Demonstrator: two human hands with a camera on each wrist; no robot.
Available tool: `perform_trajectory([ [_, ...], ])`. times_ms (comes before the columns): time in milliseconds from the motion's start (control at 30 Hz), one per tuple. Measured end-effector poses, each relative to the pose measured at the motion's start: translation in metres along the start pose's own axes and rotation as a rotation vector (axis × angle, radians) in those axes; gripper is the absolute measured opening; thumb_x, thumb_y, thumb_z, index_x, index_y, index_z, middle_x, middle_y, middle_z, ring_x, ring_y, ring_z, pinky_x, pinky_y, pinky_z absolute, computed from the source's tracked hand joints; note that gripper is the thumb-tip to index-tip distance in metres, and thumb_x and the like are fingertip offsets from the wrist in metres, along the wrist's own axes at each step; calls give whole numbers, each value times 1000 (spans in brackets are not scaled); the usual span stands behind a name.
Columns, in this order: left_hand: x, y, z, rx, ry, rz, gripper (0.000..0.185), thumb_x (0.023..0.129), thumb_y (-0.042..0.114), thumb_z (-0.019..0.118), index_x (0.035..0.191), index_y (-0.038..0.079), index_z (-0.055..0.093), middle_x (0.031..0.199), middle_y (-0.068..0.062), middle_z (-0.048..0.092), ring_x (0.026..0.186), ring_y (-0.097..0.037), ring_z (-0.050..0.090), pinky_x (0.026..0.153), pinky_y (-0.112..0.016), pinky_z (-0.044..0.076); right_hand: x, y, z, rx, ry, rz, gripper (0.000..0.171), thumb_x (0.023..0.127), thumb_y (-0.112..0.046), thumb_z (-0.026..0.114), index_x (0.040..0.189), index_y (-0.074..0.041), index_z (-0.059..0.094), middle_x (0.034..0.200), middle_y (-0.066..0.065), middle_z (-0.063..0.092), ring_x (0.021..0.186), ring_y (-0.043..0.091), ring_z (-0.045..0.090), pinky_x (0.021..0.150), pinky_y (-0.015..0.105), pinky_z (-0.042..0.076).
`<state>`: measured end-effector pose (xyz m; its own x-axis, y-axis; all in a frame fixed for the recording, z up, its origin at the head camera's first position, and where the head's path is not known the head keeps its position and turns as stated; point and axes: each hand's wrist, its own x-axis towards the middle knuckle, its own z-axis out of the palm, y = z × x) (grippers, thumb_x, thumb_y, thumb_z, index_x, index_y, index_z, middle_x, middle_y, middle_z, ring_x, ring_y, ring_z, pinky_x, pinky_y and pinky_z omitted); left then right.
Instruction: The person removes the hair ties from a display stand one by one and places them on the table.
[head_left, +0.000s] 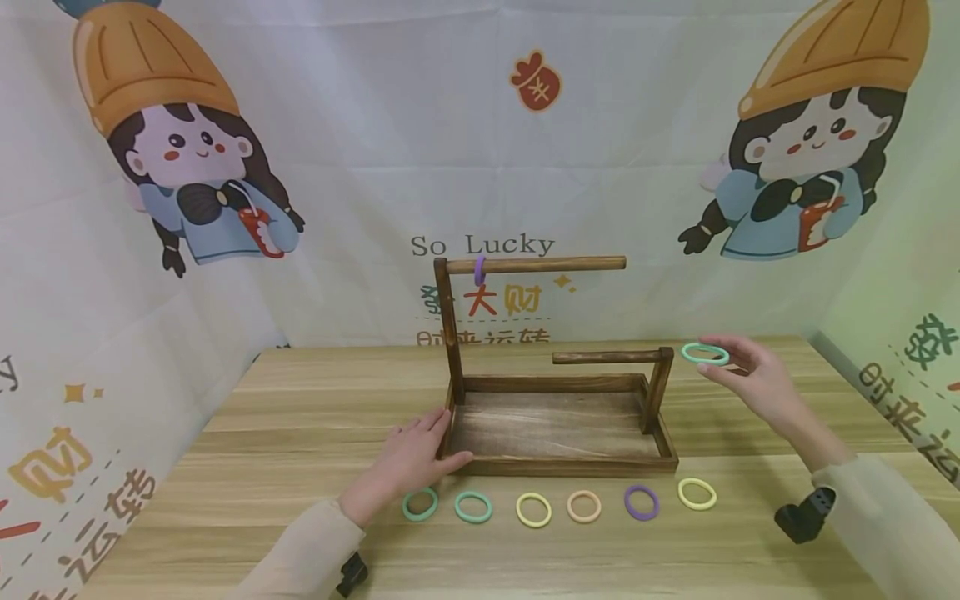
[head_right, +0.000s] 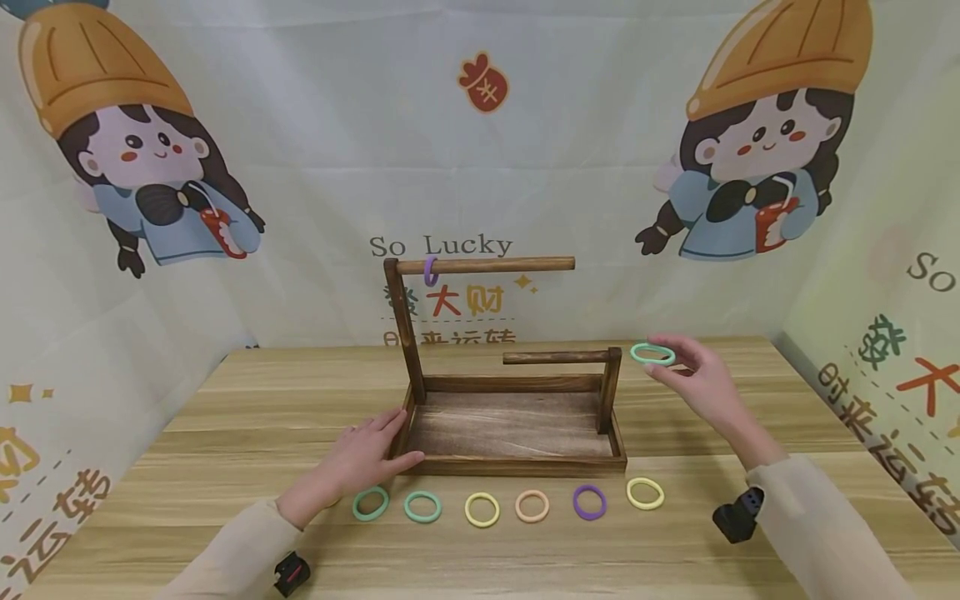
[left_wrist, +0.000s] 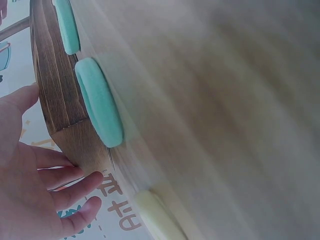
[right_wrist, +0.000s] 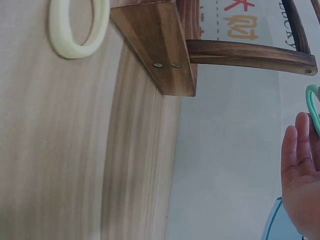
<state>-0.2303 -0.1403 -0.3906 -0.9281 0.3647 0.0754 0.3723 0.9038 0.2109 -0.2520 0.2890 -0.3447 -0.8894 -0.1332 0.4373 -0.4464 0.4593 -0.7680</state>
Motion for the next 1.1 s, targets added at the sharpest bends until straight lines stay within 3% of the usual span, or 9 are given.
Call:
perform_trajectory([
  [367, 0, -1, 1, 8, 2, 1, 76, 83, 54, 48, 133, -3, 35, 134, -17, 35, 118, -38, 35, 90, -56, 27, -17, 8, -5, -25, -40, -3, 39, 87, -13, 58, 123, -3, 50, 106, -12, 53, 80, 3, 56, 67, 18, 45],
  [467, 1, 0, 1, 10, 2, -1, 76, 83, 54, 48, 133, -3, 35, 134, -17, 35, 118, -38, 34, 90, -55, 27, -22, 10, -5, -35, -51, 9, 40, 87, -13, 57, 124, -2, 48, 105, -8, 53, 82, 3, 56, 67, 19, 45],
  [800, 0, 0, -1, 12, 1, 0, 75, 84, 53, 48, 132, -3, 36, 134, -17, 35, 118, -38, 35, 90, -55, 28, -42, 19, -7, -72, -81, 71, 43, 86, -16, 58, 123, 1, 46, 104, -12, 52, 82, 4, 56, 66, 24, 46],
  [1100, -1, 0, 0, 12, 3, 2, 76, 84, 53, 48, 132, -4, 36, 134, -17, 35, 117, -38, 35, 89, -55, 28, -57, 25, -7, -69, -117, 56, 40, 86, -12, 58, 122, 4, 46, 100, 2, 58, 80, 14, 60, 66, 28, 47],
])
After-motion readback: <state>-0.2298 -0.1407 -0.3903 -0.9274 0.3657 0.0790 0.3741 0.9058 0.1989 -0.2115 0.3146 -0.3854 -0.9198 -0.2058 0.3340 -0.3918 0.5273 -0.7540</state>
